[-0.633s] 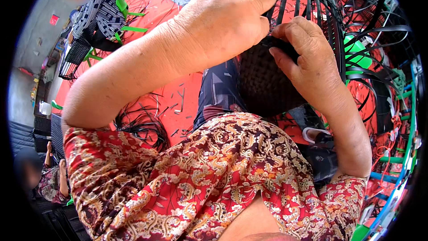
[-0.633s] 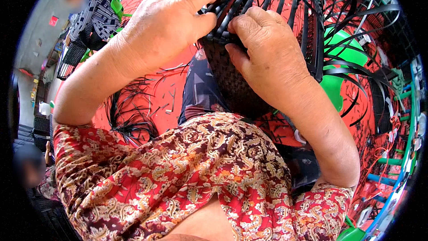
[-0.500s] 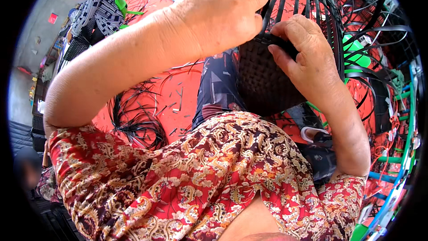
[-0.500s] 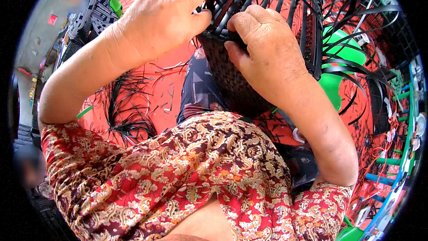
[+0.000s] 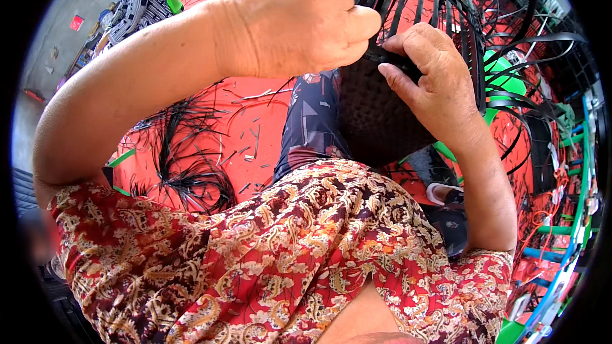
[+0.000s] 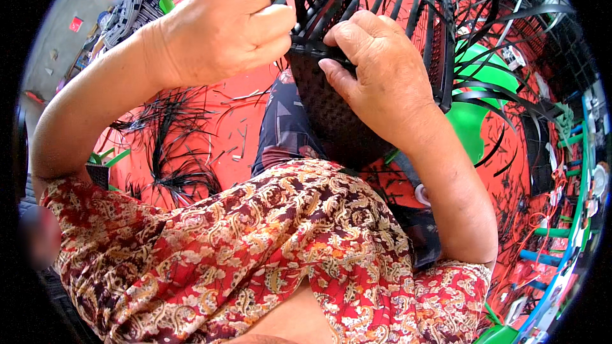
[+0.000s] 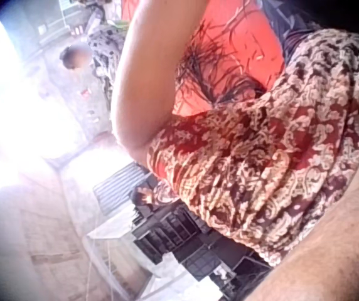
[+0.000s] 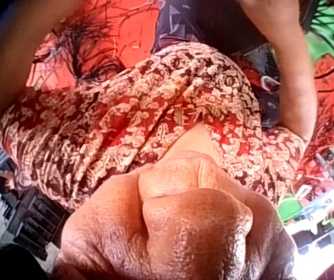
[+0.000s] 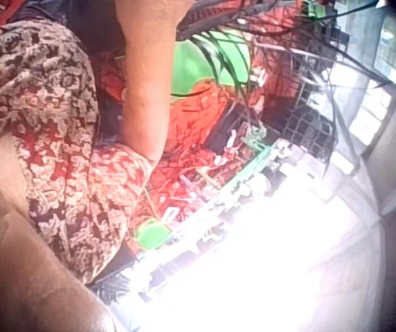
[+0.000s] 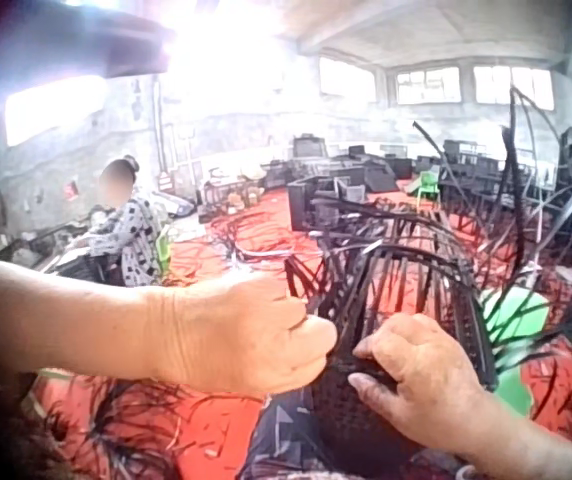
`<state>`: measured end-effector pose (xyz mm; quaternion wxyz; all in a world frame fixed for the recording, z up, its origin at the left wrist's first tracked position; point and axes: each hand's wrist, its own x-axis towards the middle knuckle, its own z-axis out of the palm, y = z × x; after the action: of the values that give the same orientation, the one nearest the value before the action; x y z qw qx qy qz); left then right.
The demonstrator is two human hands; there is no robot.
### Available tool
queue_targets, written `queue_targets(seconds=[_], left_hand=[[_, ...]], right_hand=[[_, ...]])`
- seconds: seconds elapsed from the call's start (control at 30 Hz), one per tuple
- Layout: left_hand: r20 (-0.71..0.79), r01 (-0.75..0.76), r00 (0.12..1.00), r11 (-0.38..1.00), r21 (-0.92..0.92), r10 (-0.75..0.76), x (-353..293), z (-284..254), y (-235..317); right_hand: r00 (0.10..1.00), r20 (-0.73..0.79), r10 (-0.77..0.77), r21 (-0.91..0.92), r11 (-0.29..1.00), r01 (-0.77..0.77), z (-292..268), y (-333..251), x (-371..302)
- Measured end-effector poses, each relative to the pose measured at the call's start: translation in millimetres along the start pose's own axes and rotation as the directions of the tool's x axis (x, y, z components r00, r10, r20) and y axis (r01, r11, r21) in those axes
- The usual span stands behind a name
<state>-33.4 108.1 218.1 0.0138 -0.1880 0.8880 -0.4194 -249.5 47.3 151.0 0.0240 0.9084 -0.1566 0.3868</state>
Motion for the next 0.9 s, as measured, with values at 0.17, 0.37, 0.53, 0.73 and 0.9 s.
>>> queue_targets(seconds=[0.17,0.37,0.53,0.73,0.9], left_hand=[[0.009,0.176,0.984,0.961,-0.213,-0.179,-18.4,6.9,11.6],[0.003,0.316,0.946,0.925,-0.213,-0.323,-31.8,21.5,22.4],[-0.054,0.360,0.929,0.928,-0.101,-0.366,-39.9,21.5,22.4],[-0.093,0.417,0.897,0.896,-0.153,-0.433,-38.4,22.9,20.4],[-0.166,0.418,0.882,0.894,-0.159,-0.442,-32.8,34.2,30.7]], right_hand=[[1.000,0.015,-0.022,-0.014,1.000,0.022,-1.0,-2.3,2.8],[0.997,-0.019,-0.073,-0.047,0.996,0.072,-2.4,-8.9,6.8],[0.960,-0.239,0.145,0.235,0.968,-0.088,-66.0,-19.8,-7.2],[0.935,-0.200,0.293,0.074,0.956,-0.284,-91.6,-20.7,-43.5],[0.987,0.001,0.163,-0.285,0.946,-0.156,-68.9,-18.7,-42.4]])
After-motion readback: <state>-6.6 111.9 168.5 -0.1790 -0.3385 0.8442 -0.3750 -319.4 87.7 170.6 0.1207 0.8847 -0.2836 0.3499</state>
